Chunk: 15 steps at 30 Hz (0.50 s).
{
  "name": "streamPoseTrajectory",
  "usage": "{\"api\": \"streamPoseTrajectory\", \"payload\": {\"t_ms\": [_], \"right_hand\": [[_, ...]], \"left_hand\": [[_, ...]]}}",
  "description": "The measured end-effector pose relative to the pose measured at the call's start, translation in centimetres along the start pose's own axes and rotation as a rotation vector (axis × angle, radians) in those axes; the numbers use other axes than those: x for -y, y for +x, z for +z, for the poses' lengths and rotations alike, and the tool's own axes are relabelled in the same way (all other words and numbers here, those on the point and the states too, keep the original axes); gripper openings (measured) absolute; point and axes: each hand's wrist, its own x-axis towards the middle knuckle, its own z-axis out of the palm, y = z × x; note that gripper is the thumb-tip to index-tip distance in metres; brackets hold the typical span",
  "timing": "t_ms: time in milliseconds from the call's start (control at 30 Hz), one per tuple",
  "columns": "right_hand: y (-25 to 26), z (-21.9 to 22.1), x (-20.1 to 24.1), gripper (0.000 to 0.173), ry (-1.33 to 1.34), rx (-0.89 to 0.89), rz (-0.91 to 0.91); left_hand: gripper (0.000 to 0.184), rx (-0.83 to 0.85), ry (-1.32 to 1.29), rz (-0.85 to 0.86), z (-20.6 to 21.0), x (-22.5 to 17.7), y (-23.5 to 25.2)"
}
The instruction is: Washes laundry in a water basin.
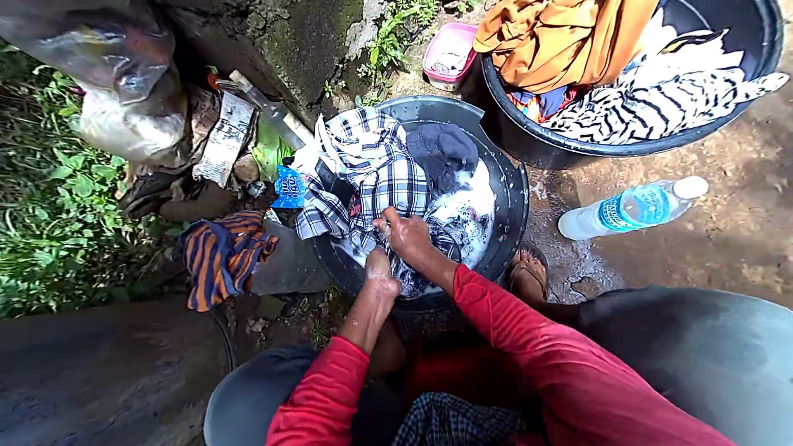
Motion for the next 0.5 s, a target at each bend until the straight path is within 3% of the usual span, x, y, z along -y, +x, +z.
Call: {"api": "streamPoseTrajectory", "payload": {"t_ms": [100, 167, 233, 300, 400, 500], "right_hand": [[-2.4, 1.3, 3.1, 0.042, 0.031, 0.062, -0.131], [-1.8, 0.9, 2.1, 0.043, 0.035, 0.154, -0.076], [0.2, 0.6, -0.9, 0.041, -0.007, 0.053, -0.021], [0.1, 0.7, -0.5, 0.040, 0.023, 0.031, 0.011], [-1.8, 1.6, 2.8, 0.044, 0.080, 0.162, -0.081], [-0.3, 1.0, -0.4, 0.043, 0.063, 0.150, 0.014]], "left_hand": [[0.050, 0.476, -0.072, 0.263, -5.5, 2.7, 6.6], [0.045, 0.231, -0.076, 0.143, -3.0, 1.6, 4.0], [0.039, 0.032, -0.024, -0.035, -0.1, 0.4, 0.2], [0.038, 0.043, -0.024, -0.003, -0.4, 0.5, 0.7], [0.056, 0.344, -0.039, 0.201, -5.2, 2.3, 5.8], [0.042, 0.071, -0.054, -0.021, -1.0, 1.1, 1.5]]}}
